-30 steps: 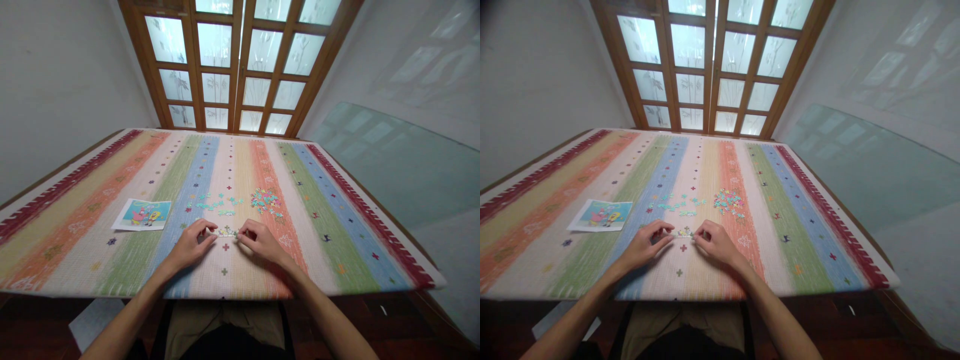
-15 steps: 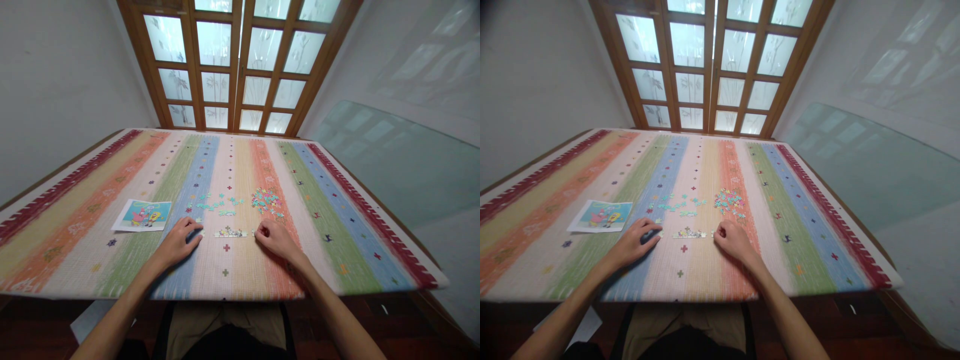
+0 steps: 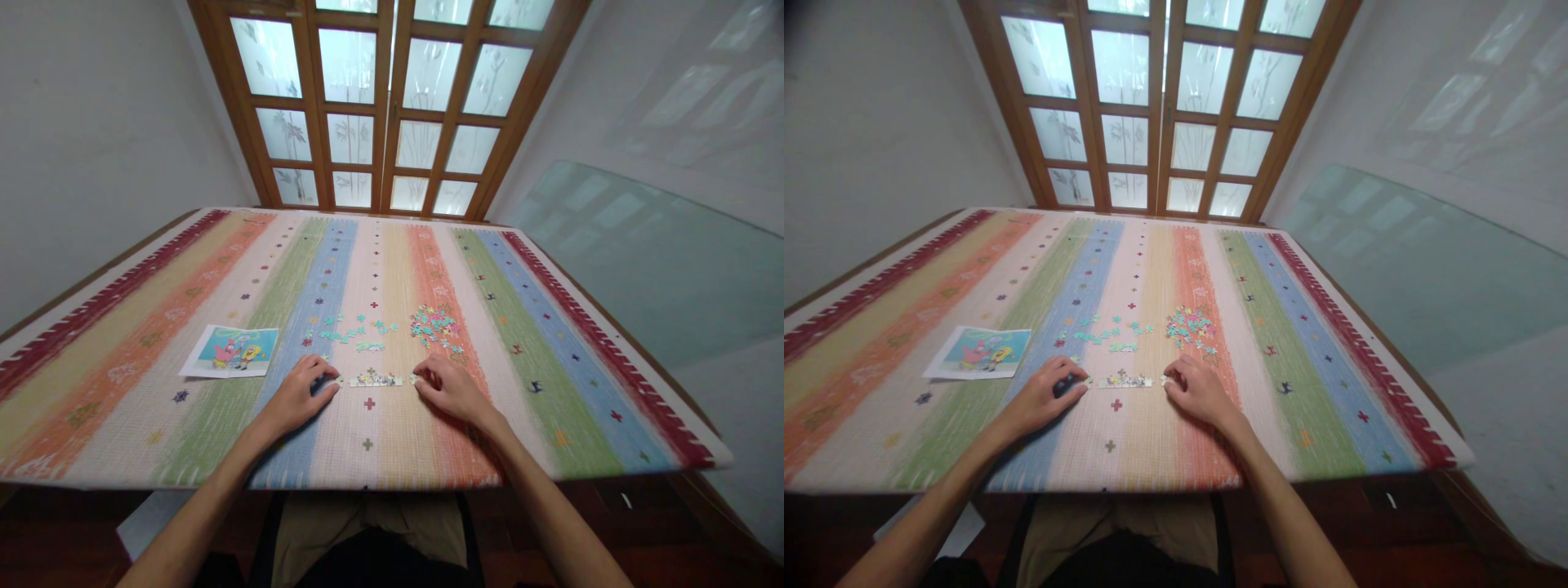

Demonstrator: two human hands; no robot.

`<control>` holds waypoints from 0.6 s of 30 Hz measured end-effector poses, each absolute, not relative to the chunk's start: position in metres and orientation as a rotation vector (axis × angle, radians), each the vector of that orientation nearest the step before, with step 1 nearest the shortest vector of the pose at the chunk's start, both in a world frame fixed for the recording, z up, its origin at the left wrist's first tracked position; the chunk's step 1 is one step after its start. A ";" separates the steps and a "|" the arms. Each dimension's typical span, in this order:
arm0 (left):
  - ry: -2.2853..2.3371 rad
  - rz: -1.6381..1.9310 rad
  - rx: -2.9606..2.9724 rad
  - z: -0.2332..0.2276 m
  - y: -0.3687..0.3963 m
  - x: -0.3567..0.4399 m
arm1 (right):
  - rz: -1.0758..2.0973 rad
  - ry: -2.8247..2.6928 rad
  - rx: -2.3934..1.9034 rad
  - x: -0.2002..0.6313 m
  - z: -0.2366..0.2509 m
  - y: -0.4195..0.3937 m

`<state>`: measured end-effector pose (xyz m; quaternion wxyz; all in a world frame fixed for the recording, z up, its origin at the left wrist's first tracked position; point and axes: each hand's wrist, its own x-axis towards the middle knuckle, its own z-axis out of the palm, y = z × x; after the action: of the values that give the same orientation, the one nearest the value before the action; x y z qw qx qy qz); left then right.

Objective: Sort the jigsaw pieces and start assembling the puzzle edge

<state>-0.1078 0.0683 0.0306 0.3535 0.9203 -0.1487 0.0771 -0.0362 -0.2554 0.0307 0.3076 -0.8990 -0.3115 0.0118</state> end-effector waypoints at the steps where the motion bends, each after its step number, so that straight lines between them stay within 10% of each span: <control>1: -0.393 0.197 2.377 0.030 0.066 -0.108 | 0.031 -0.827 -2.377 -0.036 0.031 -0.256; 18: -0.412 0.193 2.423 0.031 0.056 -0.107 | 0.022 -0.862 -2.366 -0.038 0.034 -0.254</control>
<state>-0.1068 0.0564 0.0311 0.3316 0.9272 -0.1578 0.0737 -0.0380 -0.2538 0.0345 0.3068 -0.8942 -0.3258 0.0082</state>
